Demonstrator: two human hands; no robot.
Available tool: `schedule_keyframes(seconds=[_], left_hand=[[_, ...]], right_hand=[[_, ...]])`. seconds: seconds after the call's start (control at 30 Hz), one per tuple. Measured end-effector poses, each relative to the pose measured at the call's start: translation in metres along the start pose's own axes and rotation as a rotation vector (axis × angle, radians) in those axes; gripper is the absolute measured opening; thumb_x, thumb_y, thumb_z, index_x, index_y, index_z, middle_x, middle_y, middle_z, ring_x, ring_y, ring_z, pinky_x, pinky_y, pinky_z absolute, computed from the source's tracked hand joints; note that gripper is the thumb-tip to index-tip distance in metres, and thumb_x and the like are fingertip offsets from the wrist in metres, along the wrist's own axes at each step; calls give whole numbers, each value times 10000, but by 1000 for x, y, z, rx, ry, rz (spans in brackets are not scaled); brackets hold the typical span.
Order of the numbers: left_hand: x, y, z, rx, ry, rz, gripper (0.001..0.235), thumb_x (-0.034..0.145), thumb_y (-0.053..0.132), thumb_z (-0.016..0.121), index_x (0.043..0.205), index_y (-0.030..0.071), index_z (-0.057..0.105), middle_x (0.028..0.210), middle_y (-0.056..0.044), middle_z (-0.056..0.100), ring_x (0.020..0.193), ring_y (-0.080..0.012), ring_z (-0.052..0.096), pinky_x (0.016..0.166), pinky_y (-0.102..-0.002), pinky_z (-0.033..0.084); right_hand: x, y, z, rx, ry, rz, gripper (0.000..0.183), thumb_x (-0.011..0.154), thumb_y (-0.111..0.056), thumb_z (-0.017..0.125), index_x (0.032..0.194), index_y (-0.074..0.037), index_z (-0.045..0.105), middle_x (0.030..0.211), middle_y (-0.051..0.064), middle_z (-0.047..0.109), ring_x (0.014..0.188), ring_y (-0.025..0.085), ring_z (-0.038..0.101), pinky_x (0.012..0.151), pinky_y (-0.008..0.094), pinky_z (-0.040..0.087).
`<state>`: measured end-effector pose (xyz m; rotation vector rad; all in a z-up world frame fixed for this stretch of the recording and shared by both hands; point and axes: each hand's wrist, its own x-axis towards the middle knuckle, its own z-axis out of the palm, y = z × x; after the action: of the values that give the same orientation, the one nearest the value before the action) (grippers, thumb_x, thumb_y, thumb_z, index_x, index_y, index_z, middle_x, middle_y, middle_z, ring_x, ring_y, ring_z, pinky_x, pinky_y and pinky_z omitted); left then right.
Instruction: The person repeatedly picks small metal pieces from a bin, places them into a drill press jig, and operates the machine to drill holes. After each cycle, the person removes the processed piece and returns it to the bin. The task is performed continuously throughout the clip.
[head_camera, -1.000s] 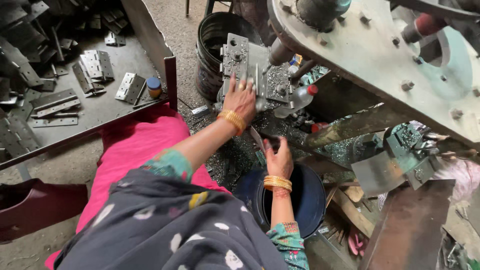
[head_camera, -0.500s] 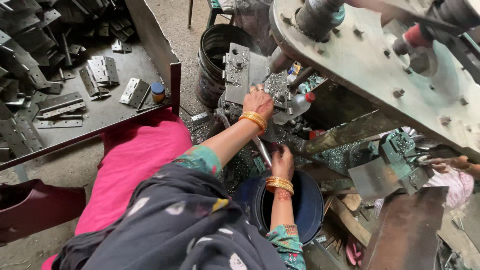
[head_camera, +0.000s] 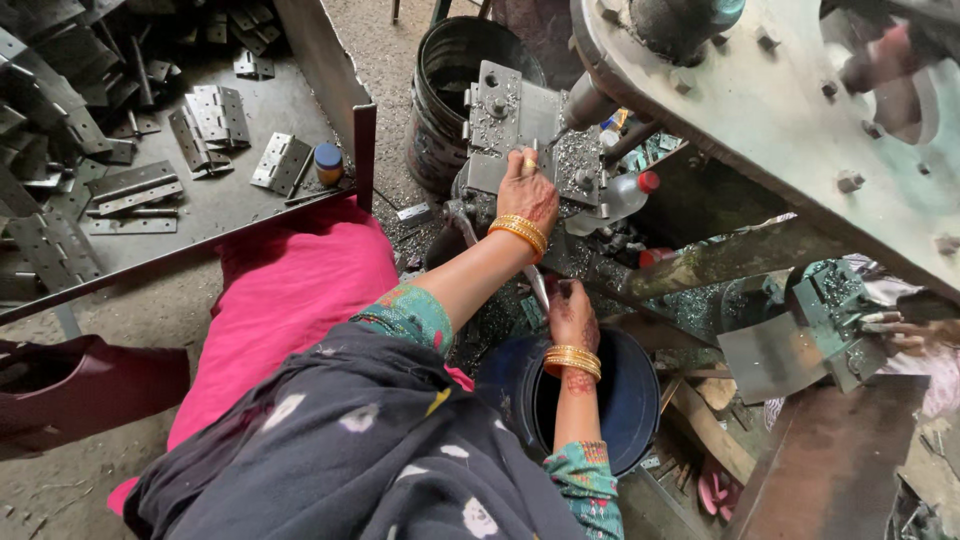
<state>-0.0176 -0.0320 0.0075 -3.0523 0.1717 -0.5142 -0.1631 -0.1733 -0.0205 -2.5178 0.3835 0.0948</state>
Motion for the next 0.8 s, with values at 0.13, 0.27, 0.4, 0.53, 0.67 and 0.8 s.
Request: schedule_keyframes(seconds=[0.13, 0.27, 0.4, 0.53, 0.67, 0.8], left_hand=[[-13, -7, 13, -110, 23, -26, 243, 896, 203, 568, 785, 81, 747, 969, -122, 706, 1128, -300, 489, 1013, -416, 305], [-25, -10, 6, -228, -10, 30, 225, 839, 177, 574, 797, 59, 761, 1054, -137, 724, 1214, -279, 493, 1005, -441, 331], [-17, -19, -9, -134, -32, 25, 264, 875, 198, 554, 808, 53, 764, 1030, -166, 727, 1224, -314, 503, 1064, -459, 324], [-28, -16, -9, -208, -3, 32, 257, 883, 181, 561, 861, 41, 776, 1085, -170, 723, 1230, -320, 517, 1084, -468, 319], [-17, -24, -2, -279, -18, 22, 254, 881, 160, 560, 908, 43, 783, 1132, -160, 717, 1248, -303, 517, 1083, -472, 313], [-6, -23, 7, -233, 76, -55, 280, 852, 162, 539, 919, 44, 785, 1164, -152, 719, 1277, -321, 509, 1084, -487, 289]], right_hand=[[-12, 21, 42, -233, -49, 5, 591, 927, -652, 564, 1046, -94, 715, 967, 211, 724, 950, 434, 681, 769, 510, 503], [-1, 45, 38, -208, -140, 27, 644, 957, -674, 529, 974, -59, 717, 916, 233, 718, 925, 452, 683, 777, 506, 513], [15, 47, 39, -136, -228, 107, 646, 933, -669, 505, 946, -60, 721, 826, 224, 714, 816, 428, 701, 746, 491, 508], [-1, 62, 57, 2, -65, -100, 653, 933, -666, 543, 947, -33, 702, 773, 240, 683, 749, 434, 664, 699, 482, 493], [10, 71, 53, -27, -206, 5, 659, 916, -669, 554, 902, -25, 697, 732, 240, 675, 693, 425, 659, 666, 490, 485], [11, 77, 58, -101, -155, -71, 689, 954, -680, 555, 863, -14, 706, 757, 230, 646, 707, 434, 612, 651, 507, 476]])
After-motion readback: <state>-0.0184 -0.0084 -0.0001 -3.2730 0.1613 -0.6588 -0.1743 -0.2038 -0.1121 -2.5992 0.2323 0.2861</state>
